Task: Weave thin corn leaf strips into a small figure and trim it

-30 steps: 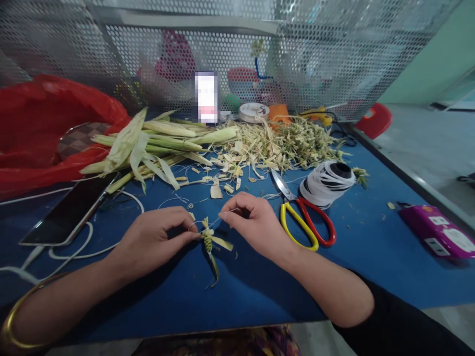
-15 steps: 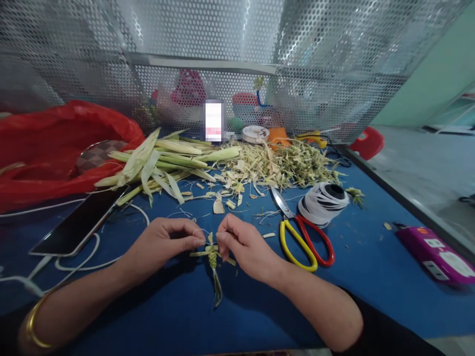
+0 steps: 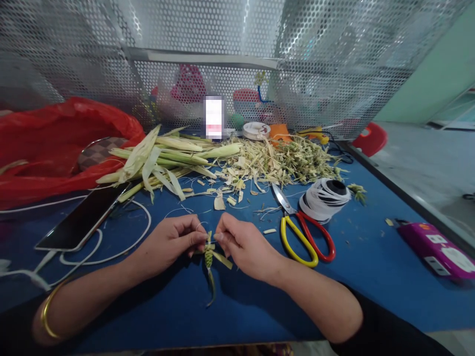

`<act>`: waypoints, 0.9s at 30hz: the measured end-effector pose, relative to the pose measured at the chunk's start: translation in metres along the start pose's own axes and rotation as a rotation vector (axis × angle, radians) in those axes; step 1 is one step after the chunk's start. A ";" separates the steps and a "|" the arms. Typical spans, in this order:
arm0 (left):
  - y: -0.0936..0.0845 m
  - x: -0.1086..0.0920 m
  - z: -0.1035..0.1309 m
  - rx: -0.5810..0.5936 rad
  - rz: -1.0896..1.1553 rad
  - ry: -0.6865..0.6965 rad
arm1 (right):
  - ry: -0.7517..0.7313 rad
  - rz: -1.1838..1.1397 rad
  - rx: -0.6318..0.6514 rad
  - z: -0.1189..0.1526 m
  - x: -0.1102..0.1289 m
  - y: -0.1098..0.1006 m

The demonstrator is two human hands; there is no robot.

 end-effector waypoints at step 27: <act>0.006 -0.001 -0.003 0.013 0.027 -0.074 | -0.114 -0.265 -0.205 -0.005 0.003 -0.012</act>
Point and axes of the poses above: each hand's wrist, its own z-axis away from the middle knuckle, its own y-axis out of the palm, x = y × z, the point moved 6 cm from there along -z, towards the middle knuckle, and after that the axes turned 9 degrees about x, right-handed, at the moved point
